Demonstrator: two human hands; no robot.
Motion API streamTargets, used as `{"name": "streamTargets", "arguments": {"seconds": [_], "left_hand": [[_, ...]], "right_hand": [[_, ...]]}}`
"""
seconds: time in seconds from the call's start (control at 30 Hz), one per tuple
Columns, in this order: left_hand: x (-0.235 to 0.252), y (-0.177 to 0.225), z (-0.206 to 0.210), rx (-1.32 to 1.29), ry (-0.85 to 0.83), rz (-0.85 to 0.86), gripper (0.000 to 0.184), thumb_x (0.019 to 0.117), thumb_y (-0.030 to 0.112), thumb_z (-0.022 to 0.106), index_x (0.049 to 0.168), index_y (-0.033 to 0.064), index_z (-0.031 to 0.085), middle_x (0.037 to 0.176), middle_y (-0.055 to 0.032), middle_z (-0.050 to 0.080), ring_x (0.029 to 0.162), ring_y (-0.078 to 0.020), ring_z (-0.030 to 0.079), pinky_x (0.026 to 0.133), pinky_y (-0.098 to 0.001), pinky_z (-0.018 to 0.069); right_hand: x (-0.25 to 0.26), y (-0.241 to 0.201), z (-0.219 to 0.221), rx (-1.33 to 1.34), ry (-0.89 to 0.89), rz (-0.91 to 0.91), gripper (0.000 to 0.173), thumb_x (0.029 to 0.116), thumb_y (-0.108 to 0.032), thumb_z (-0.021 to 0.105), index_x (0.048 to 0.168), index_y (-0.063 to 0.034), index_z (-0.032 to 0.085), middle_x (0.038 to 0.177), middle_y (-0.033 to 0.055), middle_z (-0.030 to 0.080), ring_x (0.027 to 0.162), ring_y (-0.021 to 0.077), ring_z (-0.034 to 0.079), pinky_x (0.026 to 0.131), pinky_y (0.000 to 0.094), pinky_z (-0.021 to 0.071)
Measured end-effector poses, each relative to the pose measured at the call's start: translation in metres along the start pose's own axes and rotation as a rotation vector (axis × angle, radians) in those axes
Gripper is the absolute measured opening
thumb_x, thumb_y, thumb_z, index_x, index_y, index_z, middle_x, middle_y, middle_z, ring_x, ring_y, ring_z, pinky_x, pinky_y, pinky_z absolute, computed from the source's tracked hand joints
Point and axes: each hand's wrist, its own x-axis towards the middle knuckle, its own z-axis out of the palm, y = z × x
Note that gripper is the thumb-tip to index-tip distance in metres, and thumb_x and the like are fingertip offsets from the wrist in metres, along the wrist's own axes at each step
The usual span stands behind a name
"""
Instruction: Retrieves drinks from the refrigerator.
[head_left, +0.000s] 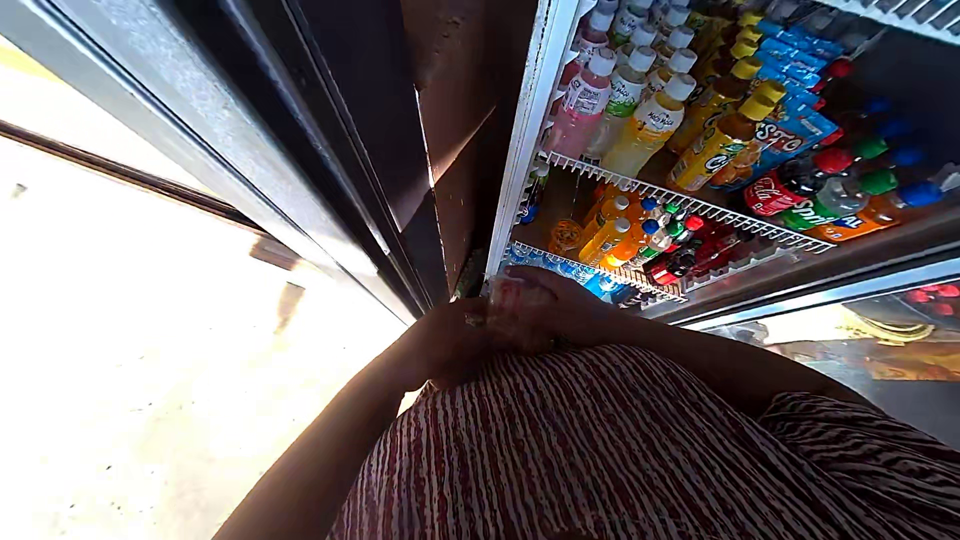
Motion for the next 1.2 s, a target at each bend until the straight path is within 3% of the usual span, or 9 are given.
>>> {"name": "streamTargets", "arguments": {"seconds": [0.17, 0.3, 0.47, 0.6, 0.7, 0.77, 0.93, 1.1, 1.2], "left_hand": [[0.002, 0.006, 0.007, -0.044, 0.086, 0.063, 0.037, 0.0946, 0.021, 0.072, 0.128, 0.007, 0.063, 0.082, -0.0011, 0.068, 0.057, -0.0061, 0.057, 0.053, -0.0253, 0.0497], [-0.001, 0.023, 0.0, 0.122, 0.09, 0.099, 0.041, 0.0924, 0.028, 0.074, 0.126, 0.005, 0.066, 0.091, -0.0065, 0.072, 0.068, -0.0135, 0.064, 0.065, -0.0354, 0.0555], [-0.001, 0.039, -0.006, 0.322, 0.068, 0.125, 0.056, 0.0877, 0.038, 0.079, 0.131, 0.0051, 0.066, 0.109, -0.0154, 0.072, 0.092, -0.0274, 0.07, 0.084, -0.0503, 0.0569], [-0.003, 0.043, -0.002, 0.371, 0.067, 0.22, 0.048, 0.0877, 0.03, 0.081, 0.128, 0.0079, 0.069, 0.11, -0.012, 0.073, 0.094, -0.0235, 0.07, 0.087, -0.0484, 0.0567], [-0.005, 0.046, -0.006, 0.364, 0.076, 0.33, 0.047, 0.0857, 0.027, 0.082, 0.128, 0.0101, 0.069, 0.112, -0.008, 0.073, 0.095, -0.0172, 0.07, 0.087, -0.0414, 0.0578], [-0.005, 0.045, -0.013, 0.345, 0.037, 0.361, 0.046, 0.0849, 0.022, 0.082, 0.128, 0.0103, 0.069, 0.112, -0.0056, 0.073, 0.096, -0.0133, 0.07, 0.088, -0.037, 0.0577], [0.001, 0.043, -0.017, 0.36, -0.027, 0.248, 0.048, 0.0862, 0.022, 0.08, 0.13, 0.0089, 0.067, 0.112, -0.0074, 0.072, 0.094, -0.0154, 0.069, 0.086, -0.039, 0.0574], [0.004, 0.061, -0.017, 0.457, -0.069, 0.222, 0.042, 0.0879, 0.026, 0.079, 0.126, 0.0123, 0.068, 0.103, -0.0009, 0.071, 0.087, -0.0083, 0.067, 0.081, -0.0321, 0.0566], [0.002, 0.066, -0.012, 0.558, -0.089, 0.367, 0.036, 0.0903, 0.023, 0.076, 0.124, 0.0101, 0.069, 0.105, -0.0025, 0.071, 0.09, -0.0079, 0.066, 0.083, -0.0323, 0.0552]], "right_hand": [[-0.01, -0.012, -0.01, -0.113, 0.069, -0.23, 0.042, 0.1017, -0.016, 0.059, 0.136, 0.0077, 0.056, 0.137, 0.025, 0.056, 0.123, 0.0265, 0.058, 0.104, 0.0395, 0.0493], [-0.011, -0.015, -0.019, -0.6, 0.277, -0.484, 0.03, 0.1003, -0.027, 0.064, 0.112, -0.0019, 0.077, 0.111, 0.0223, 0.068, 0.112, 0.037, 0.062, 0.1, 0.0501, 0.05], [-0.014, -0.032, -0.028, -0.707, 0.086, -0.26, 0.044, 0.0937, -0.038, 0.073, 0.113, 0.0015, 0.074, 0.118, 0.0251, 0.065, 0.115, 0.0417, 0.06, 0.1, 0.0574, 0.0472], [-0.015, -0.034, -0.035, -0.253, -0.121, 0.029, 0.05, 0.0973, -0.017, 0.071, 0.133, 0.0097, 0.049, 0.118, 0.0261, 0.063, 0.104, 0.0307, 0.064, 0.094, 0.0476, 0.0519], [-0.013, 0.002, -0.038, 0.191, -0.084, -0.067, 0.034, 0.0973, -0.009, 0.058, 0.126, 0.0017, 0.044, 0.103, 0.0054, 0.06, 0.09, 0.0092, 0.062, 0.083, 0.0312, 0.0537], [-0.012, 0.006, -0.033, 0.326, -0.05, -0.072, 0.036, 0.0976, -0.015, 0.054, 0.13, -0.0039, 0.044, 0.105, -0.0003, 0.063, 0.092, 0.0064, 0.065, 0.084, 0.0299, 0.0563], [-0.023, -0.034, -0.03, -0.145, 0.0, -0.113, 0.033, 0.1019, -0.013, 0.063, 0.126, 0.0096, 0.063, 0.118, 0.022, 0.068, 0.105, 0.0213, 0.066, 0.096, 0.0385, 0.0513], [-0.018, -0.036, -0.027, -0.044, 0.19, -0.248, 0.024, 0.1029, -0.016, 0.061, 0.109, 0.0055, 0.069, 0.095, 0.0066, 0.068, 0.081, 0.0023, 0.061, 0.077, 0.0204, 0.0517], [-0.013, -0.041, -0.024, -0.068, 0.209, -0.133, 0.025, 0.1057, -0.02, 0.056, 0.106, 0.0036, 0.064, 0.087, 0.0033, 0.061, 0.077, 0.0022, 0.056, 0.074, 0.021, 0.0476]]}}
